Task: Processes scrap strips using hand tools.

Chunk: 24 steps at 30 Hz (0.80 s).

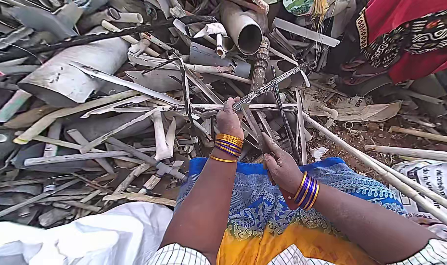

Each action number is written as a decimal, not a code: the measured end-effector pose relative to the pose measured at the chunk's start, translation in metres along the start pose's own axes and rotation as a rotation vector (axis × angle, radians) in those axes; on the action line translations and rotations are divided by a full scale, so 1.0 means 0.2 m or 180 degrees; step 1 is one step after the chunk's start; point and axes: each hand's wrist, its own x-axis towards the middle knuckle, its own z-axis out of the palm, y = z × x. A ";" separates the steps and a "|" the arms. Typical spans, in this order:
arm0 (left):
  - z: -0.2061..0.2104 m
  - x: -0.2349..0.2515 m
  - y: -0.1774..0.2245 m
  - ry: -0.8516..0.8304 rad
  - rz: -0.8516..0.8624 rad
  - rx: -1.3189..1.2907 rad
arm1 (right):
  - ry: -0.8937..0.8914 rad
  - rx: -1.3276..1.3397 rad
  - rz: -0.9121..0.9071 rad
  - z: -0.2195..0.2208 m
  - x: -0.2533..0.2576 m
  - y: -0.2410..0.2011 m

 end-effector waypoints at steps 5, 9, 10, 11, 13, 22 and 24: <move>0.01 -0.01 -0.01 -0.0028 -0.0036 -0.0162 | 0.0133 0.0100 0.0039 -0.03 0.04 0.01; 0.01 0.00 0.00 0.0052 -0.0055 -0.0241 | -0.0032 -0.0100 -0.0005 -0.01 0.01 0.00; 0.01 0.00 0.00 0.0039 -0.0029 -0.0249 | -0.0001 -0.0039 0.0023 -0.02 0.02 0.00; 0.02 -0.02 0.00 -0.0027 0.0004 -0.0217 | 0.0042 0.0064 0.0042 -0.03 0.03 0.00; 0.01 -0.03 -0.01 -0.0151 0.0059 -0.0070 | 0.0030 0.0128 -0.0036 -0.01 0.00 -0.01; 0.00 -0.03 -0.03 -0.0210 0.0090 0.0052 | -0.0221 0.0131 -0.0010 -0.02 -0.05 -0.04; -0.01 -0.02 -0.02 -0.0223 0.0129 0.0088 | -0.0340 0.0307 0.0019 -0.03 -0.07 -0.06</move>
